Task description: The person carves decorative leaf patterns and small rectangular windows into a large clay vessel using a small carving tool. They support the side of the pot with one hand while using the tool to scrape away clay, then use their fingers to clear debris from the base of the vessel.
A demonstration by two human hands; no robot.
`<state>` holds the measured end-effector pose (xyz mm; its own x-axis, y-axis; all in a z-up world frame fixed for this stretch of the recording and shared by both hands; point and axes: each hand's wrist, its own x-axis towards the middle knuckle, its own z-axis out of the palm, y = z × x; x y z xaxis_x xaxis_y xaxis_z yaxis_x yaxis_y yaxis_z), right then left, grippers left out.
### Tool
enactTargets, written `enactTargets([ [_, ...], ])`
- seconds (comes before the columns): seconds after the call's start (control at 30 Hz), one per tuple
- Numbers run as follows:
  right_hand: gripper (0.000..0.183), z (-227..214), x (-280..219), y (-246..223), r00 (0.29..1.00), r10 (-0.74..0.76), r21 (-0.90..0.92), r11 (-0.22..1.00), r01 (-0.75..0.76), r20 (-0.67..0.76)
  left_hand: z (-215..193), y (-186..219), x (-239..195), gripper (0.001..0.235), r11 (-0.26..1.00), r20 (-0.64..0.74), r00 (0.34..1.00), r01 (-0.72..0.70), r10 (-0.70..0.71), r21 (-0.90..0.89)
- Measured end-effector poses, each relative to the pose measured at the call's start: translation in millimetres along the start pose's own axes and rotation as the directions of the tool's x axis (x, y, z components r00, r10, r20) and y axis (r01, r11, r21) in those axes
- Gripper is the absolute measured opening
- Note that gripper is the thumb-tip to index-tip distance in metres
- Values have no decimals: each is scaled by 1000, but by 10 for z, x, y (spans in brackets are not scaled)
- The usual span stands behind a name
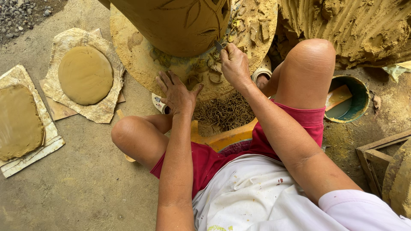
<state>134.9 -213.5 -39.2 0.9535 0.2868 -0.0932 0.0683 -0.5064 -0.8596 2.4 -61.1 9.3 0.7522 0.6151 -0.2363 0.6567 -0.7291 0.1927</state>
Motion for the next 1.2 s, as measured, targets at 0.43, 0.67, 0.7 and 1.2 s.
enactTargets([
  [0.43,23,-210,109,-250,966,221,222,944,-246,133,18,-8,18,125,1000,16,1000,19,-19,-12],
  [0.67,19,70,174,-218,994,91,-227,971,-73,66,-26,7,-23,123,999,-19,1000,11,-12,-49],
  [0.7,16,116,176,-199,998,50,-276,960,-36,43,-34,19,-20,122,999,-28,1000,11,-13,-53],
  [1.2,10,350,81,-151,999,-54,-393,918,49,-1,11,22,-12,115,994,-14,999,41,-42,-98],
])
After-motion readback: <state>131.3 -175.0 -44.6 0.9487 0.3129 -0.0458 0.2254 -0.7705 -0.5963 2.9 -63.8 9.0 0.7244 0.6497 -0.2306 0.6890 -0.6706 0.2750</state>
